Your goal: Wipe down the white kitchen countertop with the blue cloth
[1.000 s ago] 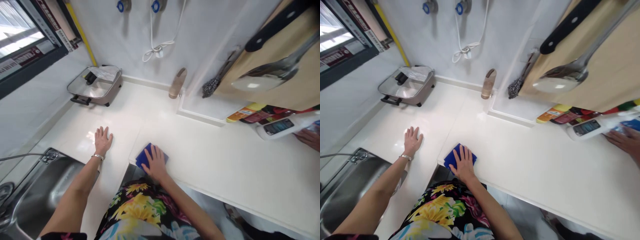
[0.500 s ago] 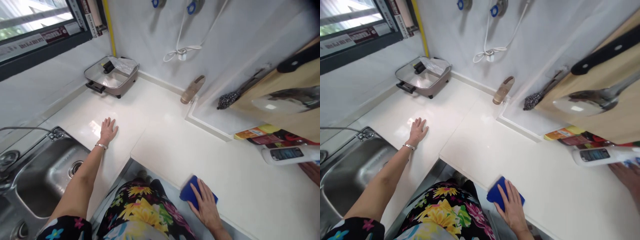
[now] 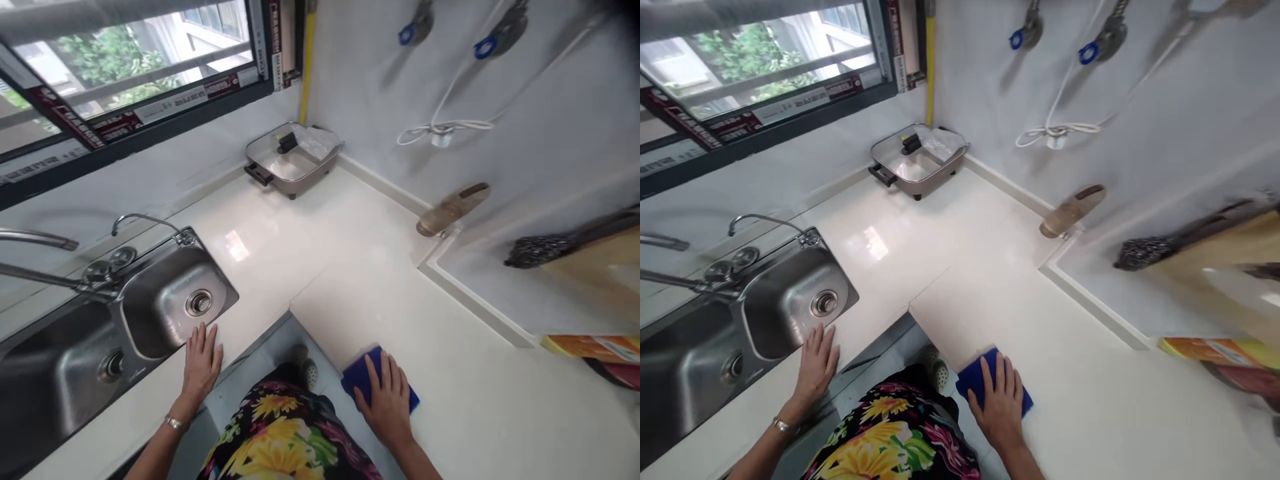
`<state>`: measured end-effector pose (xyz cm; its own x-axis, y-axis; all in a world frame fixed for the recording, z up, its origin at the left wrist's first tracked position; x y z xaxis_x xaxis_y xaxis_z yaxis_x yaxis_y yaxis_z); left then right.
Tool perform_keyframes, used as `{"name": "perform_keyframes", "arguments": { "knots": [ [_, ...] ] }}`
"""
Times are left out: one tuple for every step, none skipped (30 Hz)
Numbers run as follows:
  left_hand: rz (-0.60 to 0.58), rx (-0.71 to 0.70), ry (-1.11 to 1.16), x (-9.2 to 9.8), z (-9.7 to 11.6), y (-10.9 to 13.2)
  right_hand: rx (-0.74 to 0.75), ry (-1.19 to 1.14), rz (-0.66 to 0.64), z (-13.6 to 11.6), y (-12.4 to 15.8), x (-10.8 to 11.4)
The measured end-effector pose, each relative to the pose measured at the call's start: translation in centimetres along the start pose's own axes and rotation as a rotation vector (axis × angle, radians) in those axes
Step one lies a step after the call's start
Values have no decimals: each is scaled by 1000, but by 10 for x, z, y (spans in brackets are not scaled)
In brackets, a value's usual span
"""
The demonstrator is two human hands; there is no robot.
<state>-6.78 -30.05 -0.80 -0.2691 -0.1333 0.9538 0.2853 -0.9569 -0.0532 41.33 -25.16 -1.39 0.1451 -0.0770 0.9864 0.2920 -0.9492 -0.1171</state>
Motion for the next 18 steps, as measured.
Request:
{"name": "perform_keyframes", "arguments": {
  "knots": [
    [-3,27,-22,3,-5,15,19,-3,5,-10,-17,-2],
    [-1,61,-42,6,-9,27,38,-6,13,-22,-35,-4],
    [5,101,-60,9,-13,37,53,-7,21,-34,-53,-6],
    [14,140,-74,11,-16,45,66,-9,23,-47,-70,-9],
    [24,173,-85,13,-18,50,78,-9,19,-61,-86,-11],
    [34,196,-94,14,-19,54,86,-9,13,-74,-102,-13],
    [43,207,-101,14,-20,56,90,-7,7,-86,-116,-15],
    [51,208,-106,14,-20,57,91,-3,5,-97,-129,-17],
    [60,203,-109,13,-19,58,91,2,5,-107,-140,-20],
    [69,194,-108,13,-18,58,91,9,8,-116,-150,-22],
    [76,183,-104,13,-18,58,91,14,13,-123,-160,-24],
    [81,174,-97,12,-18,59,95,19,17,-130,-168,-27],
    [84,169,-88,12,-18,59,103,22,20,-135,-177,-29],
    [88,168,-79,12,-18,60,116,23,20,-139,-187,-32],
    [92,171,-70,12,-19,61,130,25,18,-143,-198,-35],
    [97,175,-62,11,-19,62,141,27,15,-146,-210,-38],
    [104,181,-55,11,-20,63,146,29,14,-149,-223,-40],
    [110,186,-50,10,-20,64,144,31,13,-153,-238,-42]
  ]
}}
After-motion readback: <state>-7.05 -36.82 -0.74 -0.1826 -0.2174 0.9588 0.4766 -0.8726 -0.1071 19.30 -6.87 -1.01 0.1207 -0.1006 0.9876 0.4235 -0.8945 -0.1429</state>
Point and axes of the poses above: each hand's wrist, its own y-axis away from the middle knuckle, its own x-axis out of the back of the hand, z = x × y, the point moved 4 cm from there along -y, towards the middle knuckle, and after that the axes turned 2 degrees about -z, right-handed, at the moved point
